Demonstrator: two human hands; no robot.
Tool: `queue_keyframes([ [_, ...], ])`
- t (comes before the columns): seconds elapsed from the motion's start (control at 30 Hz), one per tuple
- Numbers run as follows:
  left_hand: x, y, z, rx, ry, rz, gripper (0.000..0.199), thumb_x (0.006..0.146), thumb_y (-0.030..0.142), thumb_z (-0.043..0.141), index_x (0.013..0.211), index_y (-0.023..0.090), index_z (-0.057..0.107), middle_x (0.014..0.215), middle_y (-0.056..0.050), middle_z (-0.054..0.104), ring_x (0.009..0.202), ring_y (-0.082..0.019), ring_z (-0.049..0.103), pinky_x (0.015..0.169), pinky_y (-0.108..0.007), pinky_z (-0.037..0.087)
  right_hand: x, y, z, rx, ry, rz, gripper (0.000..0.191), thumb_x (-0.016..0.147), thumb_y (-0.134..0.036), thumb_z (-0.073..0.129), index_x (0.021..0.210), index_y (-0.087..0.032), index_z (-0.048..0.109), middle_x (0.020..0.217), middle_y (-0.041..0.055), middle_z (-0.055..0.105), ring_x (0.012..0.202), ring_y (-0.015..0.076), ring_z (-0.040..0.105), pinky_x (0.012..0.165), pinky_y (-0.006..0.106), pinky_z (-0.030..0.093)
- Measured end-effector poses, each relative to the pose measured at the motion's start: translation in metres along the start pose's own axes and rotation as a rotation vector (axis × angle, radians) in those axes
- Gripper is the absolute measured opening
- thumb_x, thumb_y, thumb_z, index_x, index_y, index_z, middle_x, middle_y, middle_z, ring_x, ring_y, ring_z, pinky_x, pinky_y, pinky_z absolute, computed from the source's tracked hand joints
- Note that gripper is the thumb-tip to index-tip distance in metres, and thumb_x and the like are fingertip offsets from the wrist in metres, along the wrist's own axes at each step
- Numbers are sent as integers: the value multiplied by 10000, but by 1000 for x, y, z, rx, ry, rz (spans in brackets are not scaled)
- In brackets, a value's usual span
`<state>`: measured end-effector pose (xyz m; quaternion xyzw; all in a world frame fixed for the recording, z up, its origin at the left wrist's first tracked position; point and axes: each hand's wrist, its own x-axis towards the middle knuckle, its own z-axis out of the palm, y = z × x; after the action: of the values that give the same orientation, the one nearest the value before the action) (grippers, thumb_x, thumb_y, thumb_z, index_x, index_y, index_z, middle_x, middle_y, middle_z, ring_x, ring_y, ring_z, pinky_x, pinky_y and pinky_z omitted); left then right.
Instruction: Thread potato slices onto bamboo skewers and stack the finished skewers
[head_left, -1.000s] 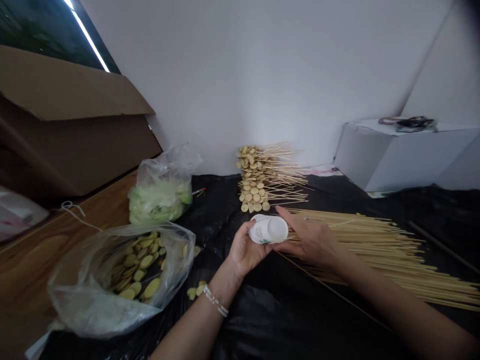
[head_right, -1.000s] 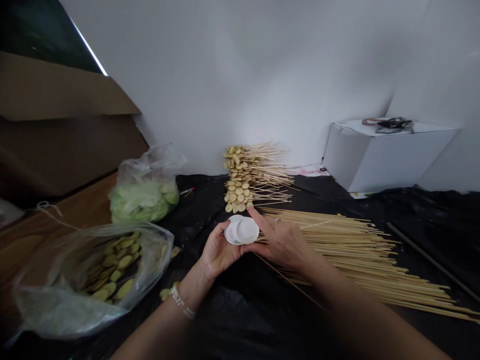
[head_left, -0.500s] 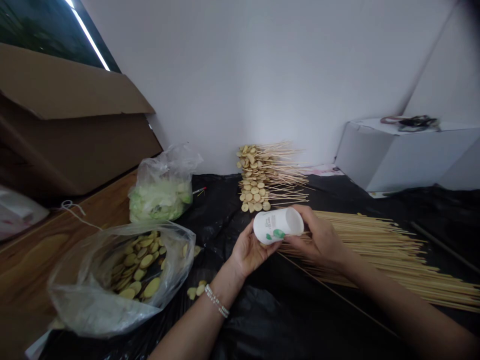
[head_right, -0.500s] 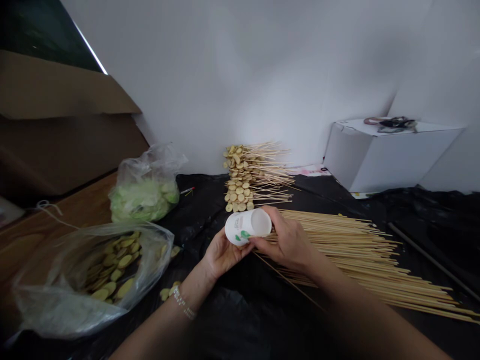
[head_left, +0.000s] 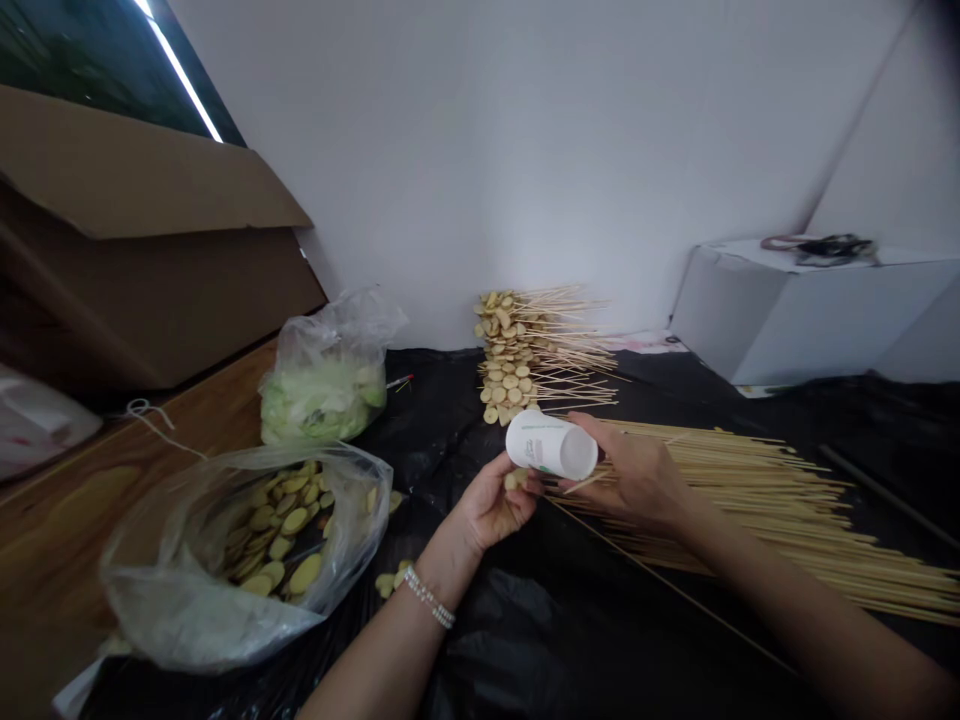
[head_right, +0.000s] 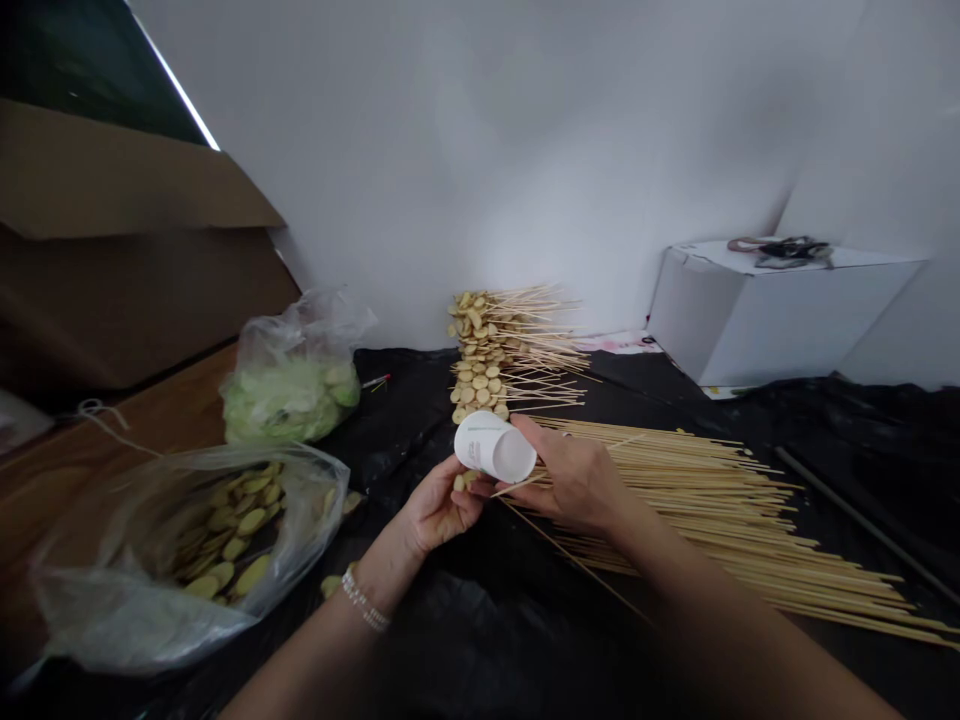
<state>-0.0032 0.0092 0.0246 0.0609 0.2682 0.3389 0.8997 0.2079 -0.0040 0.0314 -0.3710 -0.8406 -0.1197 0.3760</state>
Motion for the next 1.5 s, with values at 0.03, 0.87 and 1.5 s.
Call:
queue_keyframes([
  [0.03, 0, 1, 0, -7, 20, 29, 124, 862, 211, 507, 876, 102, 564, 672, -31, 494, 516, -47, 468, 344, -62, 336, 0, 0, 1, -15, -16, 3, 651, 860, -530, 514, 1358, -143, 354, 1143, 140, 653, 899, 221, 667, 745, 293, 489],
  [0.87, -23, 69, -30, 1283, 1001, 1166, 292, 634, 327, 648, 868, 174, 732, 605, -13, 625, 558, -139, 547, 542, -245, 389, -5, 6, 27, -131, -476, 98, 166, 879, -168, 432, 856, -175, 596, 864, 57, 640, 726, 161, 561, 599, 269, 306],
  [1.5, -22, 55, -17, 1352, 803, 1285, 326, 754, 428, 611, 950, 197, 731, 561, 9, 553, 526, -124, 500, 546, -232, 372, -7, 11, 28, -154, -437, 115, 166, 892, -196, 430, 864, -173, 592, 856, 55, 635, 693, 154, 553, 579, 271, 272],
])
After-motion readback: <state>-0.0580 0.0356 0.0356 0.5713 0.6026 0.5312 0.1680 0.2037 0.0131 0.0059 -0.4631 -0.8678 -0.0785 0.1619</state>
